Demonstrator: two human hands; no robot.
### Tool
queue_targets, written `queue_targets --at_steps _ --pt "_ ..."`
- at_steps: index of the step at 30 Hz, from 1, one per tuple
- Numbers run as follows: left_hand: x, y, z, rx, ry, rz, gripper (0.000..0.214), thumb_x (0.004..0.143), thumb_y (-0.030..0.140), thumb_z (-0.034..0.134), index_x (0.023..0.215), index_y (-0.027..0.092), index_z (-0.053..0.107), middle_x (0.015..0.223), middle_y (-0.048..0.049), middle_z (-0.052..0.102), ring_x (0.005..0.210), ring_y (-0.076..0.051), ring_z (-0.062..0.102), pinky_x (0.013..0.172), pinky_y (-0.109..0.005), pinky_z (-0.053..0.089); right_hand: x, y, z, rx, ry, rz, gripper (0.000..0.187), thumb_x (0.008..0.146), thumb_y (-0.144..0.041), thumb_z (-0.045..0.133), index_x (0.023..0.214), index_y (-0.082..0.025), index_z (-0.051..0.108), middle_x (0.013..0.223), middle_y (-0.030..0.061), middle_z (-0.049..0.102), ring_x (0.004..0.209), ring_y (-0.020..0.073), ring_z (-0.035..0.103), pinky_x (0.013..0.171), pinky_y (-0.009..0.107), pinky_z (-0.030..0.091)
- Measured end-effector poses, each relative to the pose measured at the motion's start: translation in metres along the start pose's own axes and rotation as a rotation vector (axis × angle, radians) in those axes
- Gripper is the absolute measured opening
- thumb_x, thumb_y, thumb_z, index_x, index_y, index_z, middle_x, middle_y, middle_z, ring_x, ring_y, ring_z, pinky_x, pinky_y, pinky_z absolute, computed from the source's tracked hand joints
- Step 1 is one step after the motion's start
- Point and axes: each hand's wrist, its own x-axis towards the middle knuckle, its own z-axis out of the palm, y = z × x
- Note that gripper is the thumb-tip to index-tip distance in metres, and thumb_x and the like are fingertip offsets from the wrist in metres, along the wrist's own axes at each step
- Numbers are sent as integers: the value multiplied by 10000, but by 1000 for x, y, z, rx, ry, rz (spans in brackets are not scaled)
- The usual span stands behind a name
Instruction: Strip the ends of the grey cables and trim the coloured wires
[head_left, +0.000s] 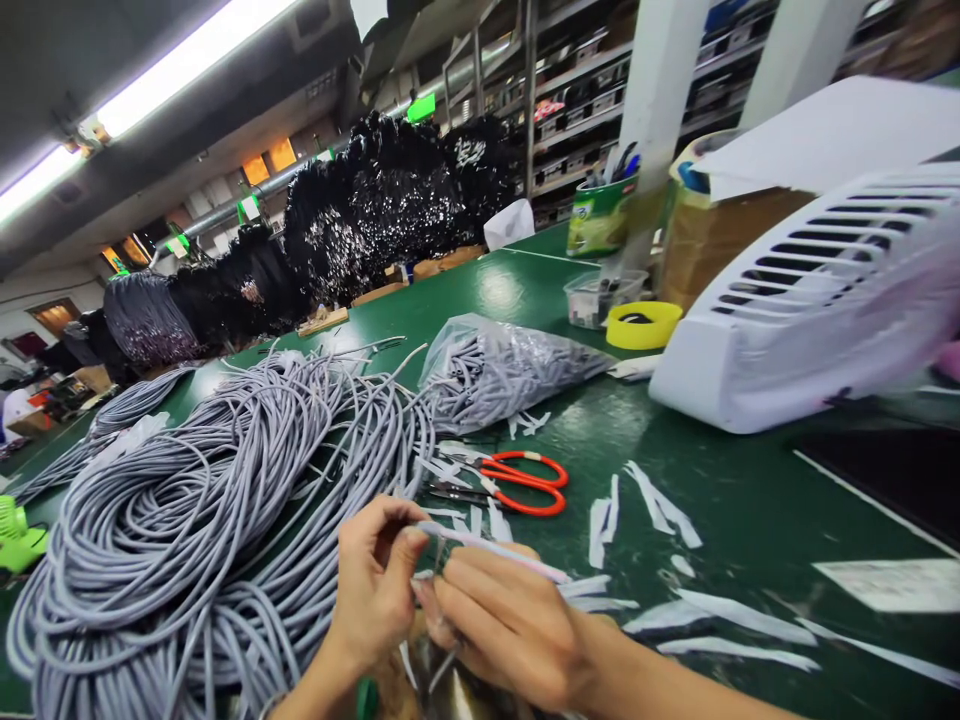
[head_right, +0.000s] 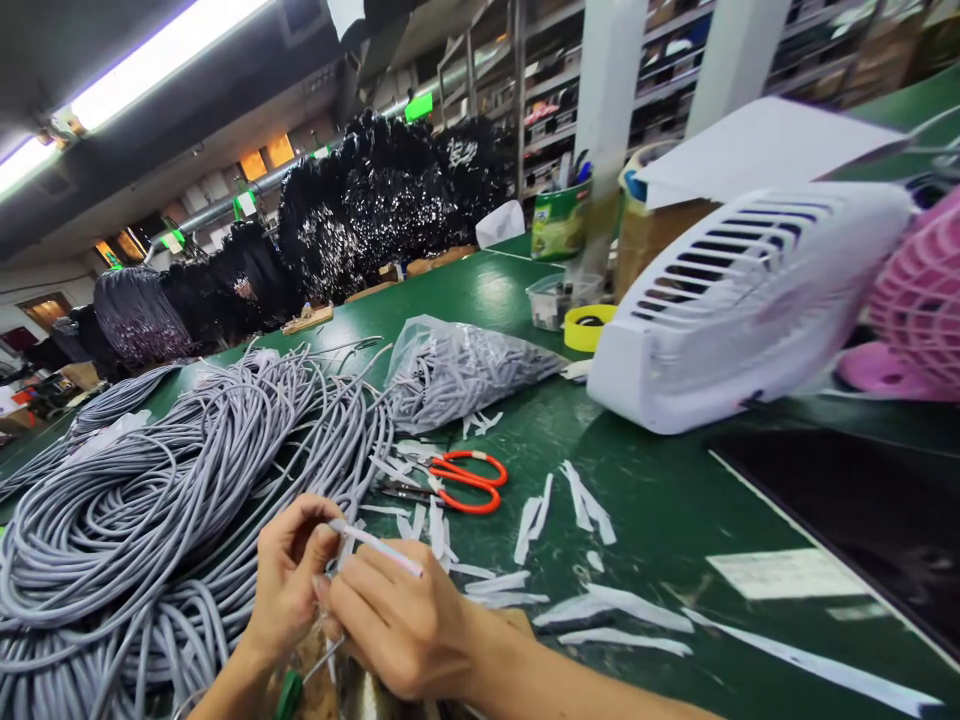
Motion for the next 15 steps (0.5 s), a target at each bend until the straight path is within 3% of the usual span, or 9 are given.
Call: queue_targets --at_steps 7,15 --pt "6 -2 5 -252 -85 -166 421 718 566 565 722 148 508 561 44 375 498 -79 306 471 -201 286 0 1 -1 28 -18 31 457 897 -95 319 493 -132 529 422 4 429 416 111 355 412 260 262" --pt "8 -8 4 -373 -122 -262 399 714 525 603 731 134 522 584 37 417 522 -71 331 495 -190 289 5 1 -1 48 -103 77 480 910 -97 288 504 -129 543 439 11 452 419 112 380 421 249 294"
